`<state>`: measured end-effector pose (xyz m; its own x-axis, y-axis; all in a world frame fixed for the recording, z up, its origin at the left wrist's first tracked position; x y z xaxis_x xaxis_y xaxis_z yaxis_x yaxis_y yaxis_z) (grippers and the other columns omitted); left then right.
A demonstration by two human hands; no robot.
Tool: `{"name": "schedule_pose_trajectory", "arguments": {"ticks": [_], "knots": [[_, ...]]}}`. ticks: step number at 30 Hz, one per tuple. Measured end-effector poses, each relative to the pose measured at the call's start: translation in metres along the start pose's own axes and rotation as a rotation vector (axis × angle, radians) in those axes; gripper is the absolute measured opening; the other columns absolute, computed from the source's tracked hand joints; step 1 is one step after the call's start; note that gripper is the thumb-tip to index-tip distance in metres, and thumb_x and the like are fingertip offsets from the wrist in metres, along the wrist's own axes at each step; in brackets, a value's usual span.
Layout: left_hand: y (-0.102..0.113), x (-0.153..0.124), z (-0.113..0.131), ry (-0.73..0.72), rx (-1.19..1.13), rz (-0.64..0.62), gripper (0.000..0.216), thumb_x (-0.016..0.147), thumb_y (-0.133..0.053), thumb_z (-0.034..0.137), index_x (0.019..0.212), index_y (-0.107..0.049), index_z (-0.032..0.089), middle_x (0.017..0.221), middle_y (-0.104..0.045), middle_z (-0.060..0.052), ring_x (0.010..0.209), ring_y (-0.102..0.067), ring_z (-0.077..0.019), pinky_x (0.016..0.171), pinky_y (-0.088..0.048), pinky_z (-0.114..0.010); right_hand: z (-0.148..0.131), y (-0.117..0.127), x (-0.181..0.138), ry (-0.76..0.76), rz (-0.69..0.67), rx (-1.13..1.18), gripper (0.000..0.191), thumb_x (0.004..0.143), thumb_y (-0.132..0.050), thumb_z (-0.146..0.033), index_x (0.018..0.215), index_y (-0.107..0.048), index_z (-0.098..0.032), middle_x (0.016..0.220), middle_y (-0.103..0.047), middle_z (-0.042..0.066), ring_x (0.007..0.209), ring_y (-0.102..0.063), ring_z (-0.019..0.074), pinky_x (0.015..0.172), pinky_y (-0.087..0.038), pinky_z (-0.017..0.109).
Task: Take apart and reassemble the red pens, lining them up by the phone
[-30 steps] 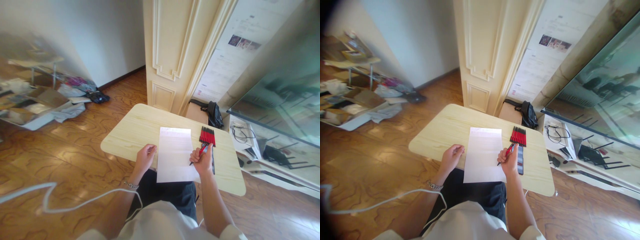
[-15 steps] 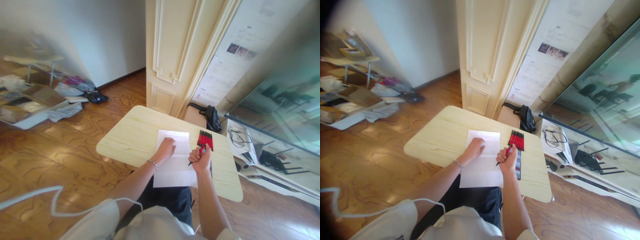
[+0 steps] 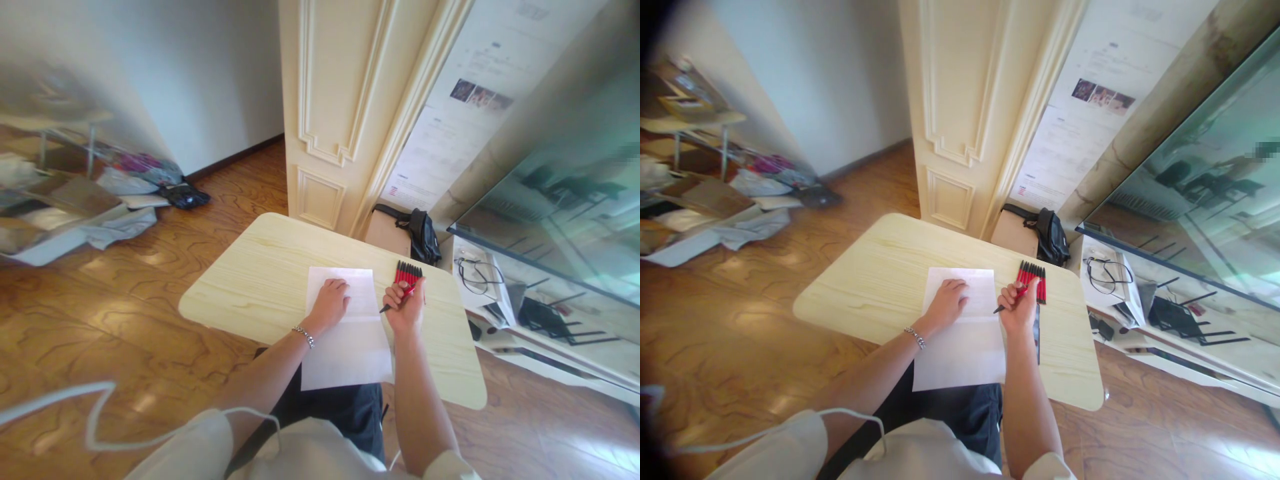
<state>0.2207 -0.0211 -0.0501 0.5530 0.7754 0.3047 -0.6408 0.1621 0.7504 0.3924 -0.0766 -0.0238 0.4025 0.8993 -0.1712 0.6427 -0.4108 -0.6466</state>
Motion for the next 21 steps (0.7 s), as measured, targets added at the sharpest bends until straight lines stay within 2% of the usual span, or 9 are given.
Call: {"name": "schedule_pose_trajectory", "arguments": {"ticks": [2, 5, 7, 9, 12, 14, 17, 19, 21], "knots": [[0.000, -0.006, 0.000, 0.017, -0.002, 0.002, 0.032, 0.081, -0.057, 0.015, 0.114, -0.061, 0.016, 0.119, -0.059, -0.012, 0.116, -0.046, -0.0273, 0.102, -0.035, -0.044, 0.005, 0.004, 0.013, 0.008, 0.072, -0.062, 0.047, 0.077, -0.054, -0.065, 0.060, -0.047, -0.022, 0.056, -0.050, -0.002, 0.046, -0.045, 0.0099, 0.041, -0.034, 0.023], [0.002, -0.012, 0.002, 0.014, -0.011, 0.011, 0.033, 0.083, -0.056, 0.016, 0.116, -0.060, 0.015, 0.121, -0.058, -0.012, 0.117, -0.045, -0.0273, 0.102, -0.035, -0.044, 0.018, 0.020, 0.028, 0.007, 0.252, -0.206, 0.051, 0.078, -0.048, -0.069, 0.059, -0.051, -0.021, 0.057, -0.057, 0.001, 0.050, -0.053, 0.0127, 0.044, -0.039, 0.026], [0.003, -0.013, 0.003, 0.009, -0.017, 0.016, 0.033, 0.083, -0.056, 0.016, 0.116, -0.060, 0.016, 0.121, -0.057, -0.012, 0.117, -0.045, -0.0274, 0.102, -0.035, -0.044, 0.028, 0.033, 0.032, -0.005, 0.362, -0.306, 0.058, 0.078, -0.041, -0.074, 0.060, -0.055, -0.020, 0.048, -0.051, -0.001, 0.043, -0.049, 0.0124, 0.040, -0.034, 0.025], [0.004, -0.013, 0.003, 0.009, -0.020, 0.019, 0.034, 0.083, -0.056, 0.017, 0.116, -0.060, 0.016, 0.122, -0.057, -0.012, 0.116, -0.045, -0.0275, 0.103, -0.035, -0.045, 0.036, 0.040, 0.034, -0.013, 0.406, -0.346, 0.062, 0.077, -0.037, -0.077, 0.062, -0.057, -0.020, 0.043, -0.046, -0.002, 0.037, -0.043, 0.0114, 0.036, -0.028, 0.024], [0.005, -0.013, 0.002, 0.008, -0.027, 0.023, 0.033, 0.083, -0.057, 0.017, 0.116, -0.060, 0.015, 0.122, -0.057, -0.012, 0.116, -0.046, -0.0274, 0.103, -0.035, -0.044, 0.039, 0.039, 0.036, 0.025, 0.363, -0.270, 0.057, 0.076, -0.046, -0.073, 0.064, -0.058, -0.019, 0.052, -0.055, 0.001, 0.044, -0.049, 0.0116, 0.039, -0.033, 0.025], [0.004, -0.014, 0.001, 0.010, -0.028, 0.024, 0.033, 0.083, -0.057, 0.017, 0.116, -0.060, 0.015, 0.121, -0.058, -0.012, 0.116, -0.046, -0.0273, 0.103, -0.035, -0.044, 0.035, 0.032, 0.039, 0.052, 0.275, -0.172, 0.049, 0.076, -0.055, -0.067, 0.068, -0.058, -0.019, 0.057, -0.057, 0.000, 0.050, -0.052, 0.0117, 0.046, -0.040, 0.025], [0.003, -0.014, 0.000, 0.015, -0.016, 0.011, 0.033, 0.083, -0.057, 0.018, 0.116, -0.060, 0.016, 0.121, -0.057, -0.011, 0.116, -0.045, -0.0269, 0.103, -0.036, -0.044, 0.029, 0.017, 0.044, 0.040, 0.113, -0.027, 0.044, 0.076, -0.058, -0.065, 0.073, -0.056, -0.021, 0.047, -0.040, -0.008, 0.042, -0.040, 0.0083, 0.043, -0.035, 0.022], [0.003, -0.014, 0.000, 0.016, -0.001, 0.007, 0.032, 0.084, -0.056, 0.018, 0.116, -0.060, 0.016, 0.122, -0.057, -0.010, 0.117, -0.045, -0.0263, 0.104, -0.036, -0.044, 0.028, 0.011, 0.046, 0.003, 0.032, 0.051, 0.051, 0.075, -0.051, -0.072, 0.067, -0.051, -0.021, 0.045, -0.031, -0.009, 0.039, -0.032, 0.0073, 0.040, -0.029, 0.022], [0.003, -0.013, 0.000, 0.014, 0.013, 0.009, 0.032, 0.084, -0.056, 0.018, 0.116, -0.060, 0.015, 0.122, -0.057, -0.010, 0.116, -0.045, -0.0255, 0.105, -0.036, -0.042, 0.029, 0.008, 0.047, -0.044, -0.024, 0.111, 0.061, 0.072, -0.042, -0.080, 0.060, -0.045, -0.021, 0.045, -0.030, -0.008, 0.039, -0.030, 0.0071, 0.039, -0.027, 0.022]]}}
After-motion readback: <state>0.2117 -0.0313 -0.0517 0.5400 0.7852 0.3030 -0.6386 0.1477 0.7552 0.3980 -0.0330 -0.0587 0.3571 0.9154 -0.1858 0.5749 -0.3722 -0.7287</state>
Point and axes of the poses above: each hand's wrist, its own x-axis towards the middle knuckle, its own y-axis out of the back of the hand, z = x × y, the point moved 8 cm from there along x, towards the middle knuckle
